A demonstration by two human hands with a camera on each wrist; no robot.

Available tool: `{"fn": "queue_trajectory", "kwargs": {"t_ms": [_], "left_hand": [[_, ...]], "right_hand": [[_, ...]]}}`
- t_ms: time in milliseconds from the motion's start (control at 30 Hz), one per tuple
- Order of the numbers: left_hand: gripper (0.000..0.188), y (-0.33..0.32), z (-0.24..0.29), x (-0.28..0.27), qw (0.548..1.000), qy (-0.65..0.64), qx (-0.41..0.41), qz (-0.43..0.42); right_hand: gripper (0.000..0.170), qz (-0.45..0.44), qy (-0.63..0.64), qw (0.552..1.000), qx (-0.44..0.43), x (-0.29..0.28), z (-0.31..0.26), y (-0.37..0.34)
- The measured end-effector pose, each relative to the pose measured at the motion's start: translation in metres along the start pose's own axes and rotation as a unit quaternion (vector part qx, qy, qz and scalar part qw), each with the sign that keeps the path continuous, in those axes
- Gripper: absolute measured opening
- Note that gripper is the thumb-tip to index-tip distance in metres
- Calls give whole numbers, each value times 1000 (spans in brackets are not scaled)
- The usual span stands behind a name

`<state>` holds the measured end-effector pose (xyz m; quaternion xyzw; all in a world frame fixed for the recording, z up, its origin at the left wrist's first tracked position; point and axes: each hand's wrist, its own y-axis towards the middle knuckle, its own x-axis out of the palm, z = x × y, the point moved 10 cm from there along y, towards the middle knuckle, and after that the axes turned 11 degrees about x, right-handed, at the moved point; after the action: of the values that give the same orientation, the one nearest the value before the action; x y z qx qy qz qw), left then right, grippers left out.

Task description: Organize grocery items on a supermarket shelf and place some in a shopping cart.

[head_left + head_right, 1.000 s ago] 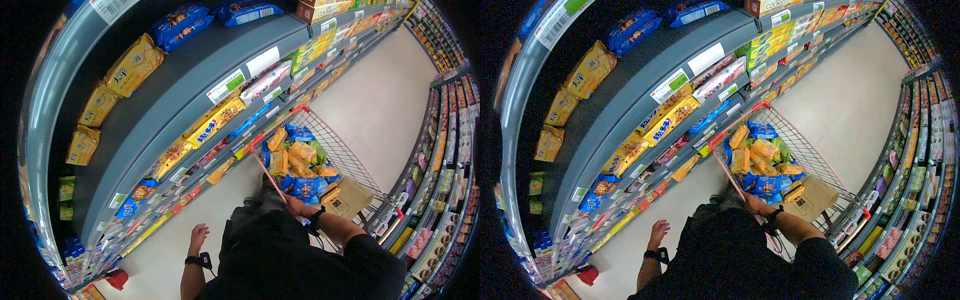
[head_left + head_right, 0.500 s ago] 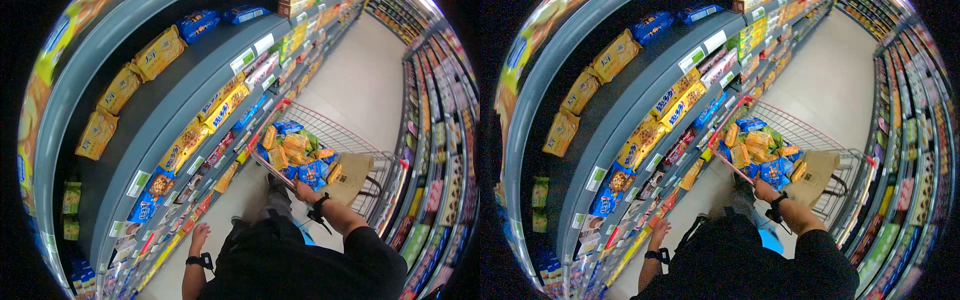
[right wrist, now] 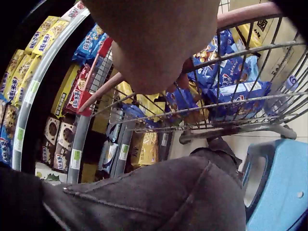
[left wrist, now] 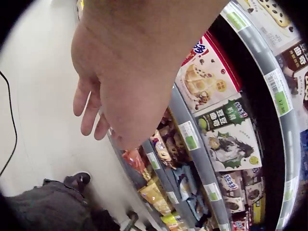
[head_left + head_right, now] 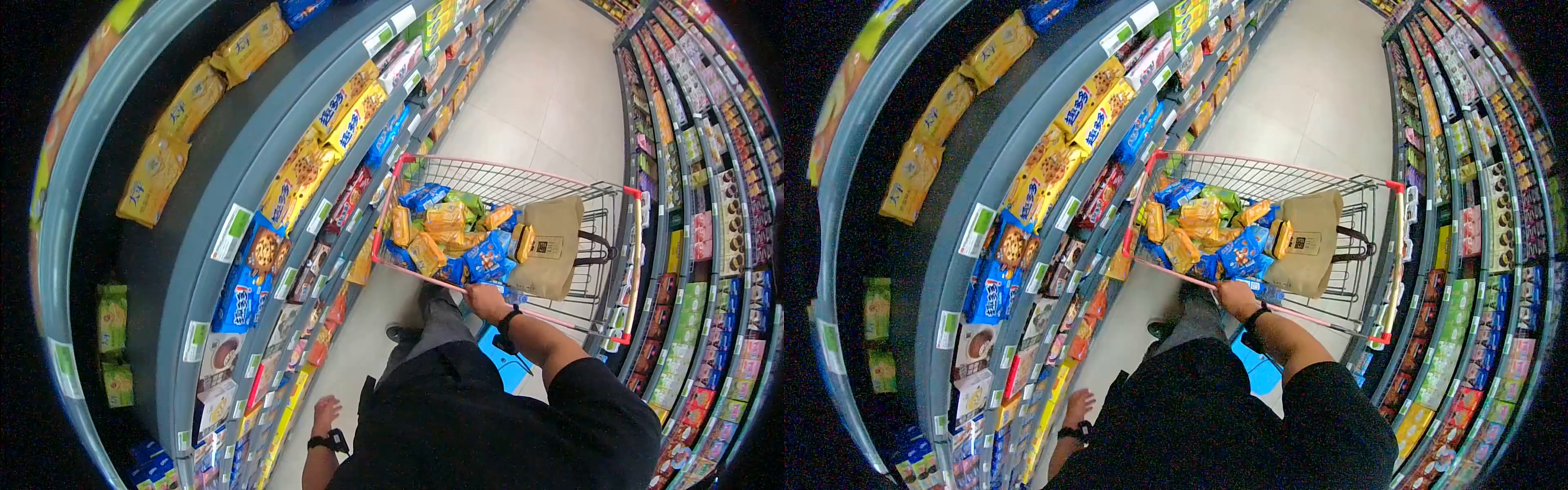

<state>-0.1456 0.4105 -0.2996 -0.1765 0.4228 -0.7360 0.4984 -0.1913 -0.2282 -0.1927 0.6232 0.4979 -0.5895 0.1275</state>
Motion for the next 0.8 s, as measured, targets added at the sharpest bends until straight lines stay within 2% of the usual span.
{"fn": "queue_trajectory", "kwargs": {"t_ms": [33, 100, 133, 167, 233, 267, 333, 400, 433, 500, 567, 600, 633, 700, 733, 767, 800], "left_hand": [[36, 9, 6, -1, 1000, 2, 10, 7], [37, 9, 50, 11, 998, 23, 51, 18], [37, 9, 65, 18, 998, 17, 54, 17], [38, 9, 82, 25, 997, 8, 83, 4], [39, 8, 94, 31, 993, -8, 114, -7], [39, 11, 94, 34, 992, -4, 124, -9], [40, 11, 91, 38, 991, -6, 135, -8], [38, 9, 67, 39, 995, -4, 98, -5], [38, 8, 56, 40, 995, -9, 100, -2], [35, 7, 18, 40, 998, -16, 53, -3], [32, -6, -5, 42, 999, -34, 23, 8], [31, -18, -7, 43, 998, -60, 28, 1], [30, -25, -16, 43, 998, -52, 19, 12], [30, -32, -35, 42, 996, -87, 8, 8], [31, -39, -38, 40, 996, -82, -7, 19], [32, -48, -39, 37, 996, -78, -22, 31], [33, -54, -40, 33, 990, -141, -7, 24]], "right_hand": [[29, 0, -3, 1000, -1, 9, -1, -8], [27, -12, -5, 1000, -20, 22, -4, -19], [29, -69, -6, 998, -9, 30, -4, -24], [29, -65, -11, 998, -13, 33, -4, -29], [36, -64, 107, 987, -102, 34, -19, -40], [43, -200, 114, 970, -83, 50, -18, -39], [44, -199, 146, 967, -63, 35, -16, -32], [41, -191, 174, 966, -9, 26, 3, -13], [37, -136, 147, 980, 21, 40, 36, 12], [33, -134, 158, 974, 90, 1, 39, 25], [30, -92, 100, 987, 86, -5, 58, 61], [32, -40, 166, 977, 132, -2, 82, 79], [32, -42, 165, 978, 123, -11, 78, 88], [36, 28, 117, 992, 45, -57, 50, 96], [32, -41, 137, 986, 87, -71, 36, 97], [32, -47, 139, 986, 77, -67, 34, 113], [34, -44, 58, 995, 62, -53, 44, 131]]}}
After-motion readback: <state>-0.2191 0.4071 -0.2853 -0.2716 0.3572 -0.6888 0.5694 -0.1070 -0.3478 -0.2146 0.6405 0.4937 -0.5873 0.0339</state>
